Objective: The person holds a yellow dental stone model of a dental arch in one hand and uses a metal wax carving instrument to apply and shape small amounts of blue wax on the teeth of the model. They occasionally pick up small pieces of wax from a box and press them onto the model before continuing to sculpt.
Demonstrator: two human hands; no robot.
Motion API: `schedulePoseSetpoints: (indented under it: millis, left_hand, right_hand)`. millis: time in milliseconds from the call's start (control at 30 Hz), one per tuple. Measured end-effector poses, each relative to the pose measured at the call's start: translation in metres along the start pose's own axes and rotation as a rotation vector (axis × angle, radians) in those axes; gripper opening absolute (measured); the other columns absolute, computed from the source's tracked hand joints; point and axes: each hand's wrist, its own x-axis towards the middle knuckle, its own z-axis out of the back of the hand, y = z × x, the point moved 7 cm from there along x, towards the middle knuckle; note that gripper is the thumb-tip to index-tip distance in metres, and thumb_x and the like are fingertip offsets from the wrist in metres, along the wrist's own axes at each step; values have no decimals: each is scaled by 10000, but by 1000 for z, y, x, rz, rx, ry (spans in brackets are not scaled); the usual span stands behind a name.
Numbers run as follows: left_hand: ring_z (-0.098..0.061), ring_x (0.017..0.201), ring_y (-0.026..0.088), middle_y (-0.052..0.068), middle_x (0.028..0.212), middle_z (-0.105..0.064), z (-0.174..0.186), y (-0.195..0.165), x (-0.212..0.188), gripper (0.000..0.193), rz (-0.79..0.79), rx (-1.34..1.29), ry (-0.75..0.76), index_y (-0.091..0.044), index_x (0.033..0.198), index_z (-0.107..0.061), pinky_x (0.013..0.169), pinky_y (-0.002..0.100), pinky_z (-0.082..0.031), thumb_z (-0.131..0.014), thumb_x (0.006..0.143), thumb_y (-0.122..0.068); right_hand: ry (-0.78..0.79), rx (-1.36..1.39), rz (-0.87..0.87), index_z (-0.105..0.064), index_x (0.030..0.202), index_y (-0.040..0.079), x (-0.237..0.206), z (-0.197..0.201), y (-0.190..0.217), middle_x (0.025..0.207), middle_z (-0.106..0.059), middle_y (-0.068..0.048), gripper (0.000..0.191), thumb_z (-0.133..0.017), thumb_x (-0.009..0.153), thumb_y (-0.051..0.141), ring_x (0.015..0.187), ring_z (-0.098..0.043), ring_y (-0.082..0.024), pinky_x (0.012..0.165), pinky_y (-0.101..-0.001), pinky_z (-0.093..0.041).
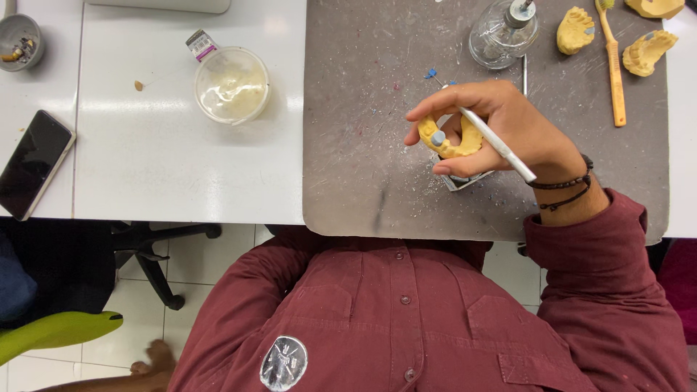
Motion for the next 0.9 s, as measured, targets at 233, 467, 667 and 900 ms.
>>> schedulePoseSetpoints:
  millis: [233, 467, 667, 900]
  left_hand:
    - [-695, 1133, 313, 192, 1287, -698, 2, -1, -1, 474, 0, 12, 9, -32, 1297, -636, 996, 413, -554, -638, 954, -359]
    - [-694, 1131, 315, 193, 1287, -697, -3, 3, -6, 473, 8, 2, -6, -31, 1298, -634, 994, 414, -554, -640, 952, -354]
    - [-694, 1129, 316, 195, 1287, -695, 4, 3, -4, 473, 0, 19, -22, -30, 1299, -632, 992, 415, -555, -642, 951, -351]
    - [-694, 1127, 317, 197, 1287, -694, -2, 3, -9, 473, 11, 10, -11, -29, 1299, -630, 990, 416, -555, -645, 949, -347]
  right_hand:
    - [-170, 44, -123, -654, 1325, 52, 5, 5, -14, 1258, -744, -71, 649, -923, 738, 117, 1066, -688, -100, 884, -205, -572]
    - [-235, 97, -122, -561, 1441, 25, 6, 5, -20, 1367, -702, -95, 701, -867, 816, 109, 1103, -728, -122, 928, -222, -630]
    - [-350, -85, -131, -641, 1322, -58, 3, 8, -28, 1113, -760, -142, 617, -923, 807, 131, 995, -748, -136, 883, -229, -609]
    - [-446, -503, -47, -734, 1098, -56, -2, 8, -24, 835, -745, -108, 526, -971, 828, 328, 762, -748, -148, 672, -245, -585]
